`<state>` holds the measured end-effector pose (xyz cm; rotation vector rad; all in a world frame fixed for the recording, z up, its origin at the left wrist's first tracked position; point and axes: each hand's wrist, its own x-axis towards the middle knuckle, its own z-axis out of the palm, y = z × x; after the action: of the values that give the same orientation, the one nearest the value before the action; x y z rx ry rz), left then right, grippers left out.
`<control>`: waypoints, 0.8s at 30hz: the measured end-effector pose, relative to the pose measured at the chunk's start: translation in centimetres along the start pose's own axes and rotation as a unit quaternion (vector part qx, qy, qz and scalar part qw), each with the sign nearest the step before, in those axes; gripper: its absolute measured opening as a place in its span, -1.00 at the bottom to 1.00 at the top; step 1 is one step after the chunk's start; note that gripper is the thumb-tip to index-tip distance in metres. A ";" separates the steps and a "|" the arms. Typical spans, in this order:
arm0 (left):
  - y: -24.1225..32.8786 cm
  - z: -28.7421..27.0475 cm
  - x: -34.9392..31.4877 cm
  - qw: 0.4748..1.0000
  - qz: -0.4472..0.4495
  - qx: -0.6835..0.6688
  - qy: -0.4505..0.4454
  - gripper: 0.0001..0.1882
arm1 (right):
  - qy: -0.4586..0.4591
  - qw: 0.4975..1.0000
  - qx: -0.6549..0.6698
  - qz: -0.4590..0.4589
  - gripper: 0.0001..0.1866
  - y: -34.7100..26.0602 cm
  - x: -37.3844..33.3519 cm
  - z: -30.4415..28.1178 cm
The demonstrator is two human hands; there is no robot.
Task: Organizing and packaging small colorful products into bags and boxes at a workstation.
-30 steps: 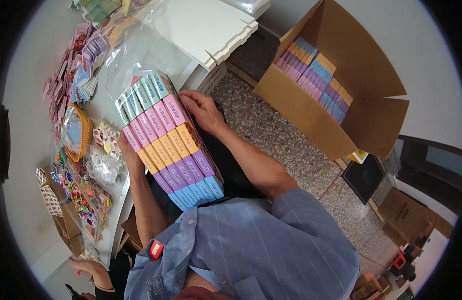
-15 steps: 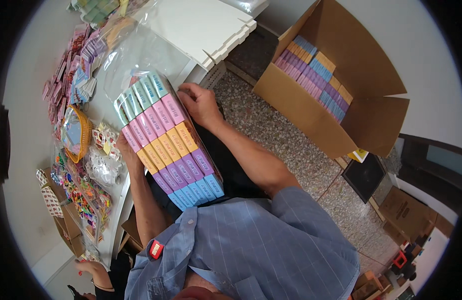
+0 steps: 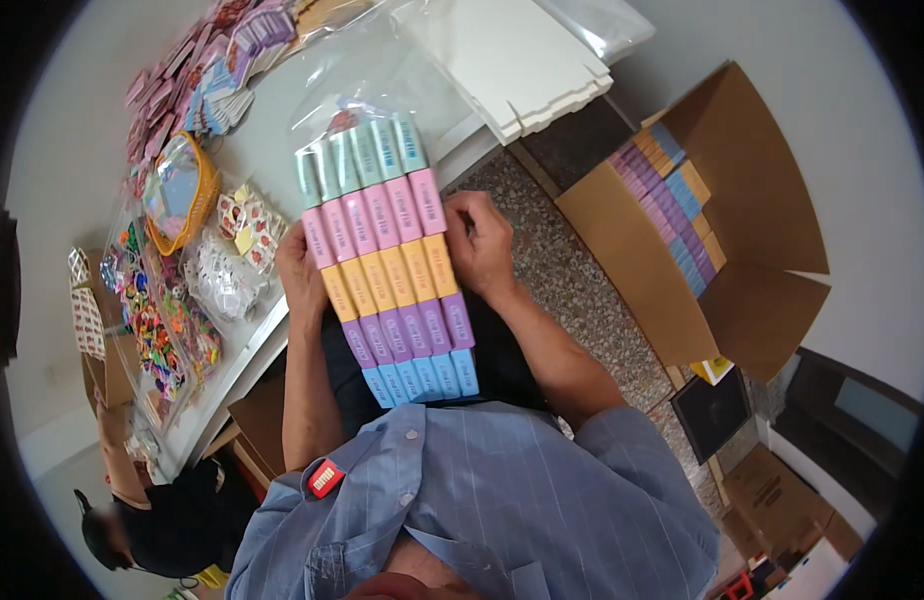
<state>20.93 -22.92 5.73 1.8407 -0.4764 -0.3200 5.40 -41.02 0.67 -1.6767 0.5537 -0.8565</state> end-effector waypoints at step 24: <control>-0.4 0.7 0.2 0.982 0.115 0.116 0.099 -0.81 | 0.026 0.999 -0.046 -0.015 -0.78 -0.6 4.3 0.5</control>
<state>20.83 -23.52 5.08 1.9944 -0.6021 0.0795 8.38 -43.71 2.29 -1.7536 0.6128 -0.9092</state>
